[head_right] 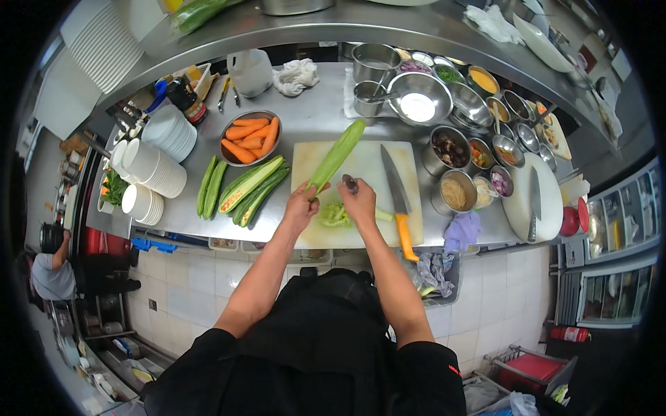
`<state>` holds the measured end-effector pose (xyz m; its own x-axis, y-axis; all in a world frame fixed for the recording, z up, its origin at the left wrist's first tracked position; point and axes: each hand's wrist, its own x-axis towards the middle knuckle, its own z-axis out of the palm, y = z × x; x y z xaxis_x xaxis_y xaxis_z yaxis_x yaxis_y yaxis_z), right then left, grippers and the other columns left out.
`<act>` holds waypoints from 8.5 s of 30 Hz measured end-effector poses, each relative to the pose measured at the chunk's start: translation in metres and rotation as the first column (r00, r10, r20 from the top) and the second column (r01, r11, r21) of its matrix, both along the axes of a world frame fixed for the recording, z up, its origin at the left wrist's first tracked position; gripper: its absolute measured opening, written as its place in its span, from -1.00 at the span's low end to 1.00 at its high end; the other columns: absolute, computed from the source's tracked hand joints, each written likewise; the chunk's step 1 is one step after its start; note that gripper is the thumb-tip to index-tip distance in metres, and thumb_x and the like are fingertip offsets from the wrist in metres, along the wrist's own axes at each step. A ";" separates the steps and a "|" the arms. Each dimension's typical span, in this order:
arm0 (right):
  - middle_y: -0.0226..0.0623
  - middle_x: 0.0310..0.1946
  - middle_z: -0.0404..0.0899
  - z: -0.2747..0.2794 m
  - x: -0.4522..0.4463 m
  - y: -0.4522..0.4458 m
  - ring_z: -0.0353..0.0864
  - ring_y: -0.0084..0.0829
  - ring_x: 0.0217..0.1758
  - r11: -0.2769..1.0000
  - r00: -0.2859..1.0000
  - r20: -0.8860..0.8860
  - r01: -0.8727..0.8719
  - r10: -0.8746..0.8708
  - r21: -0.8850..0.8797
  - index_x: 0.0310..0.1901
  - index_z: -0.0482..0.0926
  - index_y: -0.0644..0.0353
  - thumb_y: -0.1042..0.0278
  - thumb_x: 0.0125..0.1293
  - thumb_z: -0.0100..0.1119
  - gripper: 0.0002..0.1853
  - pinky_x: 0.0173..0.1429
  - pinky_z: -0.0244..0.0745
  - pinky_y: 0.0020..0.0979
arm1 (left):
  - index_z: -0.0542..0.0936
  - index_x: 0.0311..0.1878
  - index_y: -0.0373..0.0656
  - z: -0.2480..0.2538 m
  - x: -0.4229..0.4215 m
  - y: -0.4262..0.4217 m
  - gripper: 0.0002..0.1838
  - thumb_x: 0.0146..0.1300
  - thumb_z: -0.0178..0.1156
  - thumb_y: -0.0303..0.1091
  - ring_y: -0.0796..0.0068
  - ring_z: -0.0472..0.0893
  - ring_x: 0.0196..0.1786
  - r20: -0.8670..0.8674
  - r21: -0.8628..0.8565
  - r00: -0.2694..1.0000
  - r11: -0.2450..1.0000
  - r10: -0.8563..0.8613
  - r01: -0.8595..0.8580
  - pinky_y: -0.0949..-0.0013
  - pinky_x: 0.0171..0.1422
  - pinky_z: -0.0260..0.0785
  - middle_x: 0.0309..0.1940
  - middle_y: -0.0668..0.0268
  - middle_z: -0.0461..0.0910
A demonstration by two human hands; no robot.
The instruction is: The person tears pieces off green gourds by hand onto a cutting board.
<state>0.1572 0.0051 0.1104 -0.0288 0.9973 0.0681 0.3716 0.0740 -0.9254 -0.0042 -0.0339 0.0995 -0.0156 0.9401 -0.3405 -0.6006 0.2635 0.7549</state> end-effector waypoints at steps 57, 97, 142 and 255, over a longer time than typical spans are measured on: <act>0.03 -0.49 0.53 -0.001 0.061 -0.024 0.52 0.06 -0.34 0.993 0.932 0.358 0.016 -0.058 0.119 -0.45 0.49 0.30 0.29 0.03 0.16 -0.79 -0.27 0.39 -0.14 | 0.64 -0.26 -0.21 -0.003 -0.060 -0.011 -0.82 0.04 0.15 -0.56 0.31 0.62 -0.27 -0.934 0.283 0.229 0.959 0.274 0.005 0.40 -0.16 0.44 -0.31 0.12 0.63; -0.10 -0.37 0.59 -0.003 -0.052 0.058 0.59 -0.12 -0.24 0.735 0.373 0.805 -0.669 0.461 -0.110 -0.36 0.62 0.15 0.38 -0.03 0.08 -0.81 -0.12 0.48 -0.17 | 0.33 0.11 -0.30 -0.054 -0.018 -0.001 -0.65 0.33 -0.09 -0.34 0.19 0.48 0.06 0.307 -0.241 0.884 0.927 0.353 -0.287 0.12 0.13 0.43 0.03 0.07 0.42; -0.19 -0.43 0.63 -0.031 -0.056 0.037 0.65 -0.24 -0.34 0.922 0.453 0.873 -0.386 0.181 0.009 -0.41 0.62 0.16 0.38 0.11 0.03 -0.84 -0.33 0.55 -0.31 | 0.44 0.10 -0.18 -0.066 -0.002 0.023 -0.65 0.26 0.01 -0.30 0.29 0.52 -0.04 0.288 -0.193 0.931 0.966 0.226 -0.174 0.26 0.05 0.38 -0.04 0.18 0.52; -0.06 -0.38 0.61 -0.020 -0.045 0.035 0.64 -0.15 -0.30 0.937 0.547 0.788 -0.333 0.281 -0.103 -0.29 0.51 0.31 0.38 0.13 0.01 -0.81 -0.25 0.52 -0.24 | 0.40 0.07 -0.15 -0.060 -0.003 0.024 -0.70 0.36 -0.14 -0.27 0.22 0.50 0.03 0.373 -0.270 0.903 0.956 0.215 -0.116 0.14 0.08 0.40 -0.05 0.14 0.51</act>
<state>0.1119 0.0402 0.0903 -0.3999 0.9127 -0.0844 0.8894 0.3642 -0.2762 -0.0072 -0.0101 0.0395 0.0176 0.8268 -0.5621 -0.8857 0.2738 0.3750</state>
